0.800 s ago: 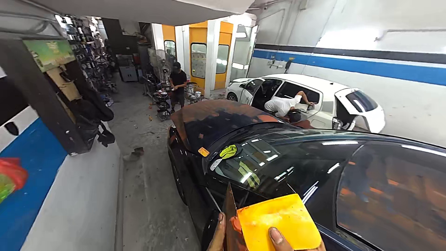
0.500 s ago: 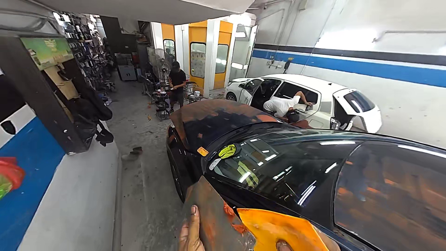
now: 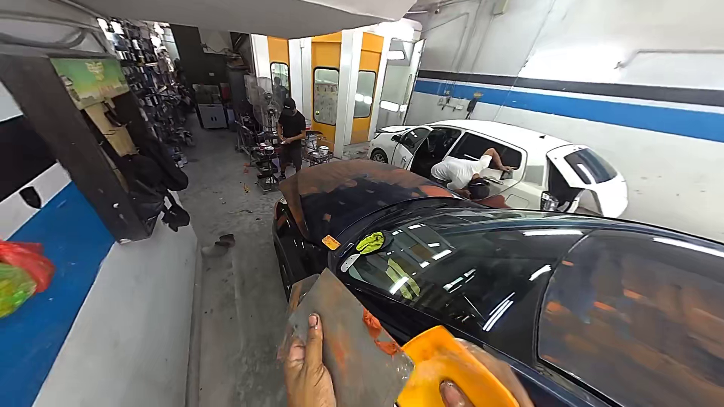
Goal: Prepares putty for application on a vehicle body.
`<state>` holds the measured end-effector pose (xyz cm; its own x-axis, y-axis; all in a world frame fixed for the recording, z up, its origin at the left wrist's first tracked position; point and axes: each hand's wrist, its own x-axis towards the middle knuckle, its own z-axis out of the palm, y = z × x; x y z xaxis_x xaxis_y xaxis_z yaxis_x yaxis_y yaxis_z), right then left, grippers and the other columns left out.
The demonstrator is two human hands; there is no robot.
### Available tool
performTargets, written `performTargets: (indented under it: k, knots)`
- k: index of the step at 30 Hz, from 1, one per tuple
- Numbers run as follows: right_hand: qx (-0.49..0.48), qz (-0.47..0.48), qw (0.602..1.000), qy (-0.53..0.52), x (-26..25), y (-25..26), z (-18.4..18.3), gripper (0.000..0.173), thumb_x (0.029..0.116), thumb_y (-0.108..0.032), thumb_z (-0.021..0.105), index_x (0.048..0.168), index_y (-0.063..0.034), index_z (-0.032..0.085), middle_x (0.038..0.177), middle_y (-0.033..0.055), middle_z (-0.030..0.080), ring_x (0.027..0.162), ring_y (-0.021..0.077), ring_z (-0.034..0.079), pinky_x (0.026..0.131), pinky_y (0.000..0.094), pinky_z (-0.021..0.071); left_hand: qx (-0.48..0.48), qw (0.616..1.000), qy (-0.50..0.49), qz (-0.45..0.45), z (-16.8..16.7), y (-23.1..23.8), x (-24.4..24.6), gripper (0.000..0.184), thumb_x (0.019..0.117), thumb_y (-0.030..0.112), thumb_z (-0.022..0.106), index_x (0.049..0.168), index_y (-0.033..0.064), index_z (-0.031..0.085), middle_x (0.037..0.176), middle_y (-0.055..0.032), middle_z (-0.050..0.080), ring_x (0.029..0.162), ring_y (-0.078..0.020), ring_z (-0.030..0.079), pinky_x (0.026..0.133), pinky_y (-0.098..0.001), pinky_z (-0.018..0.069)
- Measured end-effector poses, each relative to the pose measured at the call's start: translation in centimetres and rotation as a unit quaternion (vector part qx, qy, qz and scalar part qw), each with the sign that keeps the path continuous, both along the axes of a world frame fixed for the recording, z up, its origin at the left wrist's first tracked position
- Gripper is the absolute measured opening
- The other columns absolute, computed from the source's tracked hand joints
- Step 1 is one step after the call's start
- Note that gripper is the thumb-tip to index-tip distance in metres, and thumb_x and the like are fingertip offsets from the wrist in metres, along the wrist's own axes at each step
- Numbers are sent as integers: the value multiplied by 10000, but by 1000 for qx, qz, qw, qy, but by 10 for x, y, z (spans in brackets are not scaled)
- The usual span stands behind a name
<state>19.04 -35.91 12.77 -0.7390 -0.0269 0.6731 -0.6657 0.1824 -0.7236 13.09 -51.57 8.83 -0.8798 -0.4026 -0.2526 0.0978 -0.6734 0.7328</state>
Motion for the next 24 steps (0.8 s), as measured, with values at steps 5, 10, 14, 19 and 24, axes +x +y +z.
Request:
performTargets:
  k: [5,10,14,19,24]
  knots:
    - [94,41,989,-105,17,12,-11,359,1080,-98,466,1356,129,495,1191,197,672,1073,143,686,958,350,575,5,1000,7,21,17,5,-6,245,1090,157,478,1227,-21,576,919,-87,722,787,-120,735,719,-289,642]
    - [9,-3,987,-163,27,25,-18,393,1063,-89,497,1401,89,406,1180,103,675,1047,121,695,928,358,605,4,1000,13,-10,15,7,-2,271,1101,174,452,1241,-14,587,937,-90,725,811,-130,737,733,-306,644]
    - [-103,-54,983,-138,28,41,-7,376,1045,1,446,1398,36,322,1178,28,655,1022,79,698,898,314,622,-62,991,79,-89,-3,21,19,169,1081,67,440,1179,-3,559,884,-22,745,785,-83,740,758,-279,645]
    - [40,-75,989,-125,42,51,-20,375,1114,-198,419,1370,66,490,1108,83,719,991,58,710,889,296,611,-125,988,75,-58,-3,45,21,176,1050,23,501,1197,-49,567,907,-46,734,778,-85,734,740,-254,641]
    - [62,-80,977,-187,56,55,-27,387,1116,-202,406,1371,72,502,1019,104,734,897,105,734,811,340,631,-108,992,45,-52,9,49,17,199,1067,59,496,1207,-58,575,917,-97,725,774,-123,737,717,-277,644]
